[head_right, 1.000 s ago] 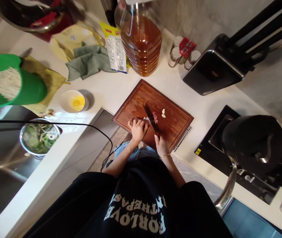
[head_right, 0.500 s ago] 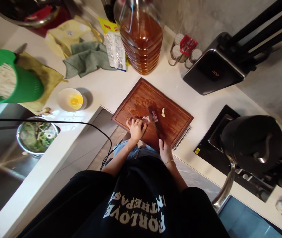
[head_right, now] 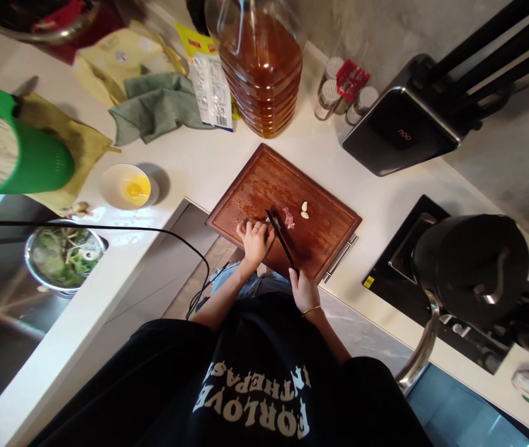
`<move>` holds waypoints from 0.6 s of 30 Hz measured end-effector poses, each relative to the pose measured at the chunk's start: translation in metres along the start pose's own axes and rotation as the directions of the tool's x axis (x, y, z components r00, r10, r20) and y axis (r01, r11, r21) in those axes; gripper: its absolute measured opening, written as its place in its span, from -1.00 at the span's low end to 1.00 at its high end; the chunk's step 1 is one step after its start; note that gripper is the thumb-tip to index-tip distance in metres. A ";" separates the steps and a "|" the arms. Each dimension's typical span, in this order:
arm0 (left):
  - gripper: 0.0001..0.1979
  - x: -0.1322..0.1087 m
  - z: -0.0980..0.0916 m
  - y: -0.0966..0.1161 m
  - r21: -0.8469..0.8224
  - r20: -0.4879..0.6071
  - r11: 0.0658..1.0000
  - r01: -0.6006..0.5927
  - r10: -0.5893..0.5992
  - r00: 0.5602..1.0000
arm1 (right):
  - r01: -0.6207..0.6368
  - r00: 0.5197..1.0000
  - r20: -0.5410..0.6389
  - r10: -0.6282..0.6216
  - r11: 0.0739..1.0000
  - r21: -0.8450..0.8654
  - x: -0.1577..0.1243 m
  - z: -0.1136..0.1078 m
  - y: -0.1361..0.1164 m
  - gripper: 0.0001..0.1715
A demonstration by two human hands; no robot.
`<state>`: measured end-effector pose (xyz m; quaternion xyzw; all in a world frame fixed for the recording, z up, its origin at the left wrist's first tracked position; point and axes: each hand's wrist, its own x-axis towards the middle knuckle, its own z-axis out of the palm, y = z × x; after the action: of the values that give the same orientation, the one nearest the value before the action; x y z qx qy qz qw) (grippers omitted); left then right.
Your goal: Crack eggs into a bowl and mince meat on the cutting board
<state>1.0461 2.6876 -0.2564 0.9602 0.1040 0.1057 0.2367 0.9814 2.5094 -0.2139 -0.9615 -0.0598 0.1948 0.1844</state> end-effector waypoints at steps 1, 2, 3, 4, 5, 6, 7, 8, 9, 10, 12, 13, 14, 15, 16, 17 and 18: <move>-0.77 0.000 0.000 0.000 0.003 0.005 1.000 -0.009 0.009 1.000 | -0.018 1.000 0.011 0.019 1.000 -0.025 0.004 0.000 -0.004 -0.42; -0.76 0.000 0.000 0.000 0.008 0.010 1.000 -0.018 0.018 1.000 | -0.036 0.999 0.018 0.037 0.998 -0.047 0.011 0.001 -0.010 -0.43; -0.76 0.000 0.000 0.001 0.012 0.016 1.000 -0.027 0.027 1.000 | -0.049 0.999 0.019 0.050 0.997 -0.062 0.019 0.001 -0.016 -0.43; -0.76 0.000 0.000 0.001 0.015 0.022 0.999 -0.034 0.033 0.999 | -0.056 0.998 0.014 0.057 0.996 -0.072 0.029 0.002 -0.023 -0.43; -0.77 0.000 -0.001 0.001 0.015 0.029 0.999 -0.038 0.038 0.999 | -0.058 0.998 0.005 0.058 0.996 -0.075 0.039 0.002 -0.030 -0.43; -0.77 -0.001 -0.001 0.001 0.013 0.035 0.999 -0.040 0.040 0.999 | -0.056 0.998 -0.004 0.056 0.996 -0.074 0.049 0.003 -0.035 -0.43; -0.77 -0.001 -0.002 0.002 0.012 0.040 0.999 -0.040 0.039 0.998 | -0.052 0.999 -0.012 0.052 0.996 -0.068 0.056 0.003 -0.039 -0.43; -0.77 -0.001 -0.002 0.002 0.013 0.043 0.999 -0.038 0.038 0.998 | -0.047 0.999 -0.016 0.046 0.997 -0.055 0.062 0.004 -0.041 -0.42; -0.77 -0.002 -0.003 0.002 0.016 0.044 0.999 -0.036 0.035 0.998 | -0.039 0.999 -0.020 0.038 0.999 -0.036 0.066 0.004 -0.040 -0.41; -0.76 -0.002 -0.003 0.002 0.022 0.041 0.999 -0.034 0.033 0.999 | -0.027 0.999 -0.023 0.026 1.000 -0.007 0.067 0.004 -0.037 -0.40; -0.76 -0.002 -0.003 0.002 0.031 0.031 0.999 -0.032 0.031 0.999 | 0.003 1.000 -0.031 0.000 0.997 0.072 0.064 0.004 -0.025 -0.37; -0.77 -0.002 -0.003 0.002 0.031 0.026 0.999 -0.030 0.029 0.999 | 0.015 0.999 -0.038 -0.011 0.994 0.111 0.060 0.004 -0.018 -0.35; -0.78 -0.002 -0.002 0.001 0.028 0.021 0.999 -0.025 0.025 0.999 | 0.024 0.999 -0.046 -0.017 0.989 0.146 0.056 0.004 -0.011 -0.33; -0.78 -0.002 -0.002 0.001 0.022 0.016 1.000 -0.019 0.018 1.000 | 0.028 0.998 -0.052 -0.020 0.984 0.174 0.051 0.004 -0.004 -0.30; -0.79 -0.001 -0.002 0.001 0.013 0.013 1.000 -0.011 0.011 1.000 | 0.030 0.998 -0.054 -0.020 0.980 0.195 0.045 0.004 0.002 -0.28; -0.79 -0.001 -0.002 0.001 0.003 0.010 1.000 -0.003 0.003 1.000 | 0.029 0.998 -0.053 -0.018 0.977 0.211 0.040 0.004 0.007 -0.27; -0.80 -0.001 -0.002 0.001 -0.007 0.009 1.000 0.005 -0.004 1.000 | 0.026 0.999 -0.051 -0.015 0.975 0.222 0.036 0.003 0.011 -0.27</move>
<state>1.0450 2.6877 -0.2545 0.9596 0.1048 0.1013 0.2405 1.0133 2.5074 -0.2335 -0.9386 -0.0428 0.1749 0.2944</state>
